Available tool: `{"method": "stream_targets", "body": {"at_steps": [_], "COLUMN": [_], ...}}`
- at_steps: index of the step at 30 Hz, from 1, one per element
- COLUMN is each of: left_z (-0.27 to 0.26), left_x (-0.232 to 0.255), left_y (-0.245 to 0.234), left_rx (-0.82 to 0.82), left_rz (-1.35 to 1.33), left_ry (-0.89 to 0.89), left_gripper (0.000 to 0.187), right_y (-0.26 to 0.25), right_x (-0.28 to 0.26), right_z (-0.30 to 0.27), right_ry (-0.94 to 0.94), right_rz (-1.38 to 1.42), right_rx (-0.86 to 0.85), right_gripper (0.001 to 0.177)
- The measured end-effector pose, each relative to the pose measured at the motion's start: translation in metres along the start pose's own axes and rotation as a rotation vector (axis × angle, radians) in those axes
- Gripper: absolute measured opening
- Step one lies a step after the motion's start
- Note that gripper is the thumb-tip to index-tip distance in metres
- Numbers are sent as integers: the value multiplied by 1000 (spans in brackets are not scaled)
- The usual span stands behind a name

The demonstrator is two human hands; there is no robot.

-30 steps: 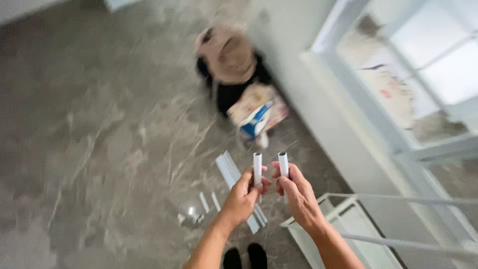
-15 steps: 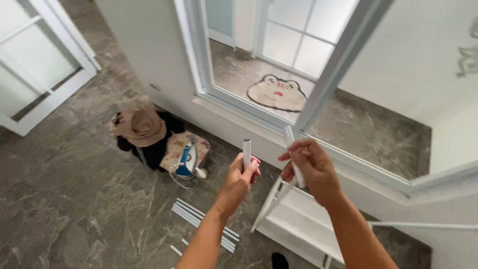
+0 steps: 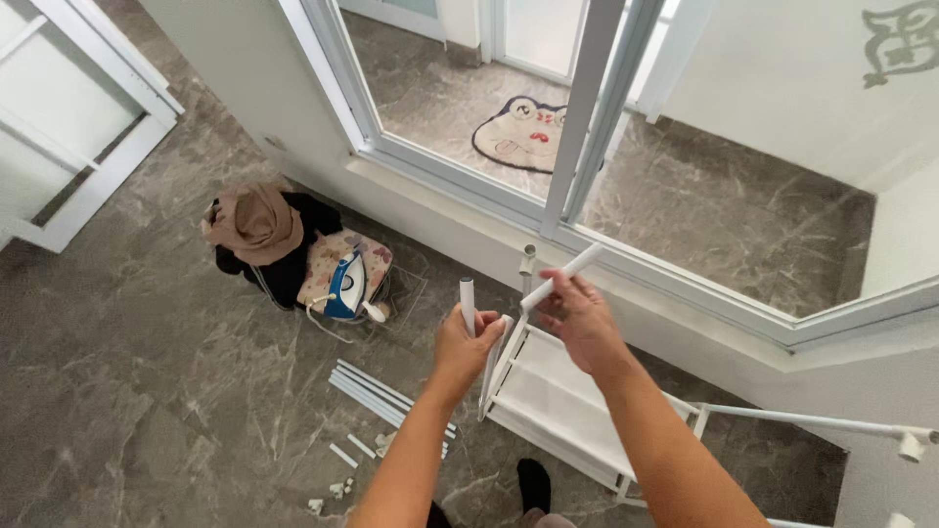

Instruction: The person assembles a white plastic drying rack by inserting horizontal and vertical poles into a frame with white fabric shelves. They connect multiple poles and joints to build the structure on the floor.

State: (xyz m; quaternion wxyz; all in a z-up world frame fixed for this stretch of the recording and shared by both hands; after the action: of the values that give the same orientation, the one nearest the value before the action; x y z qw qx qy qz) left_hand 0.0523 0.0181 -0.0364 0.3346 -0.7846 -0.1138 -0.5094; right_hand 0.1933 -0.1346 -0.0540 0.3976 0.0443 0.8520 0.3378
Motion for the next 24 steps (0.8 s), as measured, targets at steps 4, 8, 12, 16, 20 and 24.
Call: {"method": "stream_targets", "body": {"at_steps": [4,8,12,16,20,24], "left_z": [4,3,1,-5,-6,-2], "left_x": [-16,-26,-30,-24,-27,-33], "left_y": [15,21,21,18,19,21], "left_rx": [12,-48,-80,-80,-109,-142], "left_rz": [-14,-105,-129,-160,-216,-206], "left_ry": [-47,-62,-149,-102,-99,-68], "left_gripper": [28,26,29,30,27,25], "right_y": [-12,-13,-13,-11,-13,-15], "right_x": [29,44,50,56,63,64], "right_z": [22,29,31,29,38,46], "right_ry": [48,94,149,190,250,227], "right_rz": [96,149,150,134,71,-76], "right_rx": [-17,4,-19,-56,-63,-78], "right_gripper": [26,25,26,26,26,26]}}
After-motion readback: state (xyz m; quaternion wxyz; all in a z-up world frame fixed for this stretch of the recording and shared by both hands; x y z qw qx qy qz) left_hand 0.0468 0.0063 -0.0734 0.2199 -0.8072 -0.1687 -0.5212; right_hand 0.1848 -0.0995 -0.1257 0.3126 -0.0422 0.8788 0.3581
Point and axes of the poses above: each hand's wrist, its own z-axis towards the middle knuckle, its own y-axis out of the palm, x = y × z, the point moved 5 cm from there along z, towards the middle knuckle, and after that the axes turned 13 degrees about z, right-handed, at the moved point
